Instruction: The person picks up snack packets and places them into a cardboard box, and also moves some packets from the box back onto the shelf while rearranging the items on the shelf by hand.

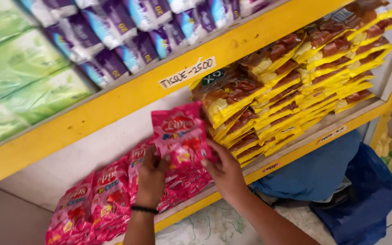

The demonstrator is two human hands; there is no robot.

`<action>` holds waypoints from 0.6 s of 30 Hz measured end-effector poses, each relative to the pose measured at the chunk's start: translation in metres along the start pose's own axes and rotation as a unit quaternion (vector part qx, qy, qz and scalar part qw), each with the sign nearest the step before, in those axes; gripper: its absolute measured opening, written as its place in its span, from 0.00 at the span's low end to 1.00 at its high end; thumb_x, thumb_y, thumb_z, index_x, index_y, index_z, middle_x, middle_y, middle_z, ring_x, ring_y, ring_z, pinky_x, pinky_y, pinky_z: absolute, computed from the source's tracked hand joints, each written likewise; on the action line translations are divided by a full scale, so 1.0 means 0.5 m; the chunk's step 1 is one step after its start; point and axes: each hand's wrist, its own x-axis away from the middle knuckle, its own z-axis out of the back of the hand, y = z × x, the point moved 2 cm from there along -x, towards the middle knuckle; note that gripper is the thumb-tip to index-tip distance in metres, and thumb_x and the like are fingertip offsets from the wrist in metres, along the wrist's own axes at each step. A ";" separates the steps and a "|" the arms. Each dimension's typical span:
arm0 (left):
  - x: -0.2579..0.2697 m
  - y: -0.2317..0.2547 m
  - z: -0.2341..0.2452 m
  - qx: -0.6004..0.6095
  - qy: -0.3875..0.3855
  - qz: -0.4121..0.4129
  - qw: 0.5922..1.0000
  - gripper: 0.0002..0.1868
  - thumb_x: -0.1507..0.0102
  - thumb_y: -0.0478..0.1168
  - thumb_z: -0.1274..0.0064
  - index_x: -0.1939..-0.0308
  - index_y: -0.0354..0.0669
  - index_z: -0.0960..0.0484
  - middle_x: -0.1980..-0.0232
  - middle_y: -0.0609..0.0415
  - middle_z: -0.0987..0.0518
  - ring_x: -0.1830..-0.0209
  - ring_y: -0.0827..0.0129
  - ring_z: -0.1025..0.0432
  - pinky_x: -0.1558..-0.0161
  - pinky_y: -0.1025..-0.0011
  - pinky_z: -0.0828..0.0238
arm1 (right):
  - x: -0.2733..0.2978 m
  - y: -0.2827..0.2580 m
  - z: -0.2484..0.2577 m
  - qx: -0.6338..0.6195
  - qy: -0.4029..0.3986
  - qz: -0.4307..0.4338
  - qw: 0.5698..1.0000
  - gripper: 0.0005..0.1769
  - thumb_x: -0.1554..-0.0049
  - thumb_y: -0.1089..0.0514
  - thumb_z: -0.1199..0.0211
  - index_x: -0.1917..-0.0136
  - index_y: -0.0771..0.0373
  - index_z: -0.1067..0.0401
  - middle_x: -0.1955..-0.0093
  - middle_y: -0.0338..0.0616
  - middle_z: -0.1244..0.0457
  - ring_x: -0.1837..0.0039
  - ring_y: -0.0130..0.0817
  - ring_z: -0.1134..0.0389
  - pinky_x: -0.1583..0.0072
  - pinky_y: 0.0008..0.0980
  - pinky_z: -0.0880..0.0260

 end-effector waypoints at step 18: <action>0.026 -0.034 -0.030 -0.283 0.042 -0.211 0.935 0.32 0.48 0.40 0.31 0.43 0.31 0.24 0.41 0.36 0.27 0.41 0.43 0.32 0.41 0.54 0.31 | -0.034 -0.008 0.022 0.469 -0.024 0.221 0.855 0.18 0.42 0.62 0.37 0.38 0.60 0.27 0.36 0.51 0.37 0.37 0.56 0.37 0.38 0.48 0.33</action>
